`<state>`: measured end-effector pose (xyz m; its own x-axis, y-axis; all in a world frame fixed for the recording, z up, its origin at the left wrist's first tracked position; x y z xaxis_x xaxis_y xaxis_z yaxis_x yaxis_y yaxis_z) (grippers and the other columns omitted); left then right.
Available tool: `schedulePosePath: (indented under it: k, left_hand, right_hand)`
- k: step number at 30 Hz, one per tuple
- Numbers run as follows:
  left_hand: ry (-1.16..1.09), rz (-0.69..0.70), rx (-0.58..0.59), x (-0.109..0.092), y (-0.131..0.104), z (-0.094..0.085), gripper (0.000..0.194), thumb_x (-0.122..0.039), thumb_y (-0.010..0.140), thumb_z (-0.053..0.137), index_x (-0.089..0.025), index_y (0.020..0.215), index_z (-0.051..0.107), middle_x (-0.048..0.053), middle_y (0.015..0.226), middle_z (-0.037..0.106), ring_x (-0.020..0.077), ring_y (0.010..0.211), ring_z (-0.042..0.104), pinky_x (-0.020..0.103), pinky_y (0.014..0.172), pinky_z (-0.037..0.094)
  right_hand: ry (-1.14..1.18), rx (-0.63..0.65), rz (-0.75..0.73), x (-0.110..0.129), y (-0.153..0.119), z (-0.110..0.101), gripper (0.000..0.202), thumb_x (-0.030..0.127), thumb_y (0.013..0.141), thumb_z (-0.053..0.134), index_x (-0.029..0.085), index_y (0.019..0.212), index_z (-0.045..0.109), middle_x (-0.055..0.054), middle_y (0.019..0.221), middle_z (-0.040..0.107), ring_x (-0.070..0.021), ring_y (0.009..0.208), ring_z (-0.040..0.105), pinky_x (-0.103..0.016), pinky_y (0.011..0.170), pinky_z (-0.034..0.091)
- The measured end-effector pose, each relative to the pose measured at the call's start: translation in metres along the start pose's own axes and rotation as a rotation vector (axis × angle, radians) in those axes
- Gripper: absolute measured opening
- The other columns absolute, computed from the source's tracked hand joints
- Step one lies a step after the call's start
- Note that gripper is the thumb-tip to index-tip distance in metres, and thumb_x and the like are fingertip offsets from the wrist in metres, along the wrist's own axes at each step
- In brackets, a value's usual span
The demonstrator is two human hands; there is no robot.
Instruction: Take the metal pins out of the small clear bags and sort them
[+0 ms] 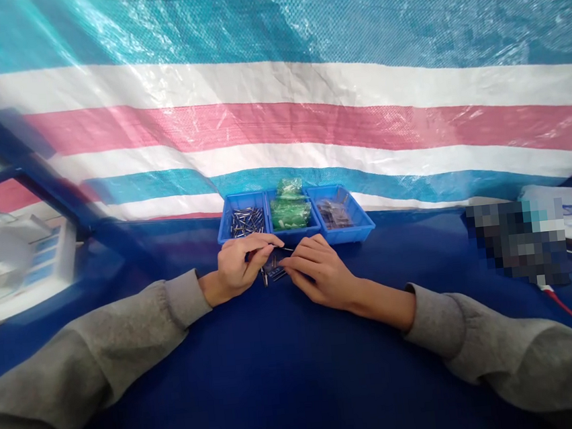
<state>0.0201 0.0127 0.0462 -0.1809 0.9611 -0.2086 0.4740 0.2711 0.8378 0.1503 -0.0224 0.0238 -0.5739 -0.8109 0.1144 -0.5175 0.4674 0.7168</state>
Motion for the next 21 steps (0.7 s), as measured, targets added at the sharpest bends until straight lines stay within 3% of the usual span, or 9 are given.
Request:
schedulePosePath:
  k: [4,7,10,13,15,17,21]
  left_hand:
    - [0.125,0.066,-0.138,0.002,0.003,-0.008,0.011,-0.015,0.086,0.051,-0.012,0.077,0.056,0.002,0.062,0.063,0.0071,0.057,0.059,0.015,0.055,0.046]
    - [0.323,0.06,-0.228,0.007,0.014,-0.02,0.011,-0.019,0.084,0.055,-0.013,0.074,0.057,-0.003,0.055,0.056,0.0043,0.046,0.048,0.015,0.047,0.038]
    - [0.478,-0.047,-0.125,0.021,0.029,-0.028,0.017,-0.027,0.088,0.051,-0.014,0.082,0.06,-0.001,0.059,0.059,0.0054,0.048,0.05,0.016,0.05,0.038]
    - [0.729,-0.112,0.123,0.035,0.038,-0.027,0.028,-0.039,0.088,0.047,-0.016,0.092,0.063,0.003,0.071,0.066,0.0105,0.055,0.057,0.02,0.048,0.034]
    - [0.843,-0.174,0.201,0.04,0.04,-0.026,0.035,-0.044,0.088,0.044,-0.016,0.091,0.064,0.005,0.068,0.066,0.0125,0.051,0.057,0.021,0.045,0.03]
    - [0.838,-0.179,0.191,0.038,0.037,-0.023,0.032,-0.04,0.089,0.043,-0.016,0.085,0.064,0.004,0.066,0.066,0.0118,0.05,0.057,0.021,0.045,0.03]
    - [0.531,-0.084,-0.006,0.015,0.022,-0.013,0.021,-0.022,0.087,0.048,-0.014,0.074,0.062,-0.001,0.062,0.066,0.0064,0.051,0.057,0.016,0.049,0.039]
  right_hand:
    - [0.018,-0.017,0.021,0.0,0.0,0.0,0.018,0.015,0.087,0.044,0.013,0.084,0.062,-0.004,0.068,0.061,-0.015,0.068,0.05,-0.031,0.064,0.034]
    - [0.026,-0.008,0.036,-0.001,0.0,0.002,0.018,0.016,0.087,0.044,0.013,0.083,0.062,-0.004,0.068,0.061,-0.0151,0.067,0.05,-0.031,0.064,0.034]
    - [0.02,-0.002,0.054,-0.002,0.0,0.003,0.019,0.016,0.087,0.044,0.014,0.082,0.062,-0.005,0.067,0.061,-0.0155,0.068,0.049,-0.032,0.065,0.034]
    - [0.015,0.012,0.075,-0.003,0.0,0.004,0.02,0.016,0.088,0.043,0.013,0.08,0.061,-0.005,0.067,0.06,-0.0158,0.068,0.049,-0.032,0.065,0.034]
    - [0.004,0.025,0.085,-0.004,0.0,0.004,0.021,0.015,0.088,0.043,0.013,0.079,0.062,-0.005,0.067,0.059,-0.0158,0.068,0.048,-0.032,0.065,0.034]
    - [-0.011,0.033,0.101,-0.005,0.0,0.005,0.021,0.016,0.087,0.043,0.013,0.079,0.062,-0.005,0.069,0.059,-0.016,0.068,0.047,-0.031,0.065,0.034]
    - [-0.034,0.049,0.148,-0.009,-0.003,0.008,0.015,0.016,0.082,0.047,0.013,0.079,0.062,-0.005,0.07,0.058,-0.016,0.067,0.046,-0.031,0.064,0.032]
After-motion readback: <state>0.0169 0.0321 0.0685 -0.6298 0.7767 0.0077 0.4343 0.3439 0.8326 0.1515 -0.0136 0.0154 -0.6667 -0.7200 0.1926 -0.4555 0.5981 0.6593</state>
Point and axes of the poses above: each hand's wrist, its own y-axis towards the middle knuckle, its own z-axis out of the palm, x = y × z, the point moved 5 cm from there along y, towards the middle knuckle
